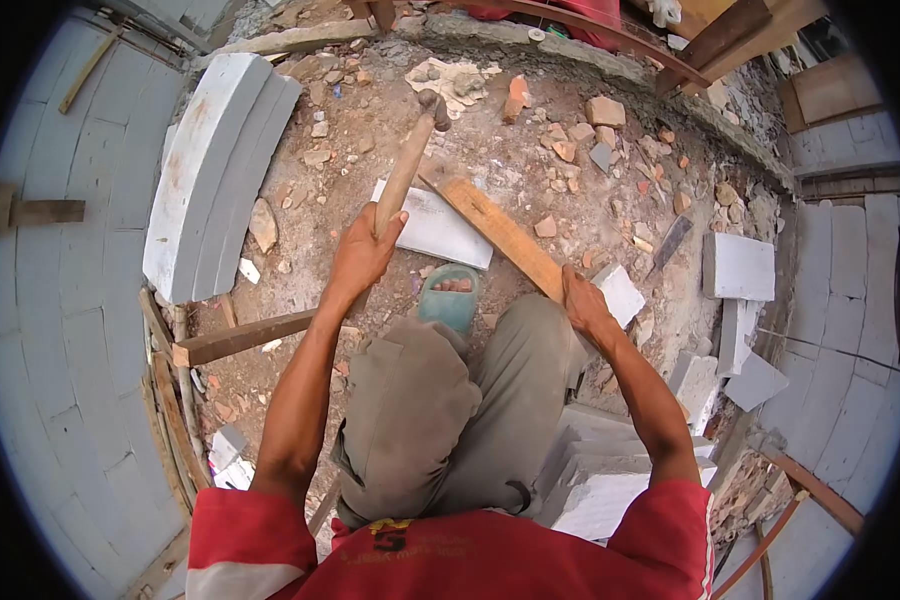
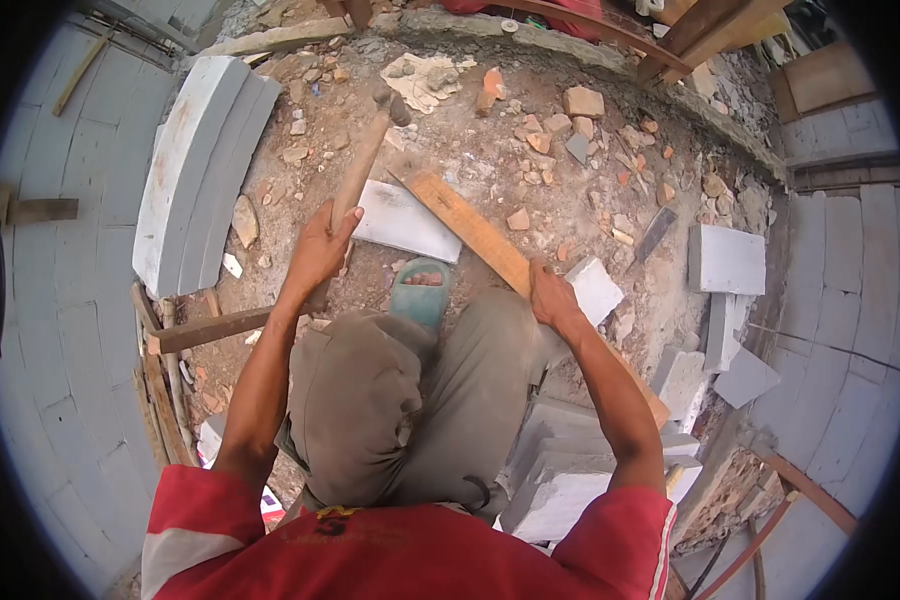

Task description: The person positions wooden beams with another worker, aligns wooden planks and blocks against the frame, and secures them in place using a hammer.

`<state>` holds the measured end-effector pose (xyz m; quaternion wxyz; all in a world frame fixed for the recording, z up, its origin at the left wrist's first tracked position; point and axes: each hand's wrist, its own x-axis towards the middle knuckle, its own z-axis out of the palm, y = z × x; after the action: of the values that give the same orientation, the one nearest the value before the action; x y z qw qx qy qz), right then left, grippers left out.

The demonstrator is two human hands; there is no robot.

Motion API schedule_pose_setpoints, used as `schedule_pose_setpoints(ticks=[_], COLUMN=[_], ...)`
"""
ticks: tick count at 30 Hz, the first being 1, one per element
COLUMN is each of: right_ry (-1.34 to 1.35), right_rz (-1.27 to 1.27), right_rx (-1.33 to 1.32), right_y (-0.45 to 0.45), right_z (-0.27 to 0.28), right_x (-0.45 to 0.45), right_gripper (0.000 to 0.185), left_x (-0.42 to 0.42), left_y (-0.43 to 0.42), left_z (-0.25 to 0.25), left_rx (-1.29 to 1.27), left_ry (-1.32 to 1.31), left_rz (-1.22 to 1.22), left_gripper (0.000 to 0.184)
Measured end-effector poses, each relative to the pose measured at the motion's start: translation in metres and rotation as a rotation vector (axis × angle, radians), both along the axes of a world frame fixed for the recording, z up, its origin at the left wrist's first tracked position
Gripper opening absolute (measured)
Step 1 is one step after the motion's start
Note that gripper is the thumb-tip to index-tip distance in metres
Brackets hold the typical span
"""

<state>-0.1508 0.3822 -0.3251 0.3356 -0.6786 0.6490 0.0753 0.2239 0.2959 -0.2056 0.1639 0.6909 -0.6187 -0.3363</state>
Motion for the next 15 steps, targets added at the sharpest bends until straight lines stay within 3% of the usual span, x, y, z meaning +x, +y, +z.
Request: schedule_pose_setpoints(ticks=[4, 8, 10, 15], right_ry=[-0.030, -0.110, -0.174, -0.112], right_rz=[0.037, 0.003, -0.123, -0.123], right_rx=[0.034, -0.027, 0.098, 0.114], right_y=[0.001, 0.013, 0.014, 0.014], right_z=[-0.001, -0.037, -0.033, -0.034], right_x=[0.008, 0.005, 0.015, 0.033], right_gripper=[0.026, 0.025, 0.025, 0.024], left_x=[-0.004, -0.008, -0.015, -0.021], left_y=[0.004, 0.000, -0.004, -0.010], left_z=[0.021, 0.020, 0.030, 0.032], left_rx=[-0.007, -0.011, -0.212, -0.226], left_ry=[0.027, 0.071, 0.076, 0.090], left_rz=[0.070, 0.103, 0.091, 0.099], left_gripper=[0.048, 0.046, 0.043, 0.042])
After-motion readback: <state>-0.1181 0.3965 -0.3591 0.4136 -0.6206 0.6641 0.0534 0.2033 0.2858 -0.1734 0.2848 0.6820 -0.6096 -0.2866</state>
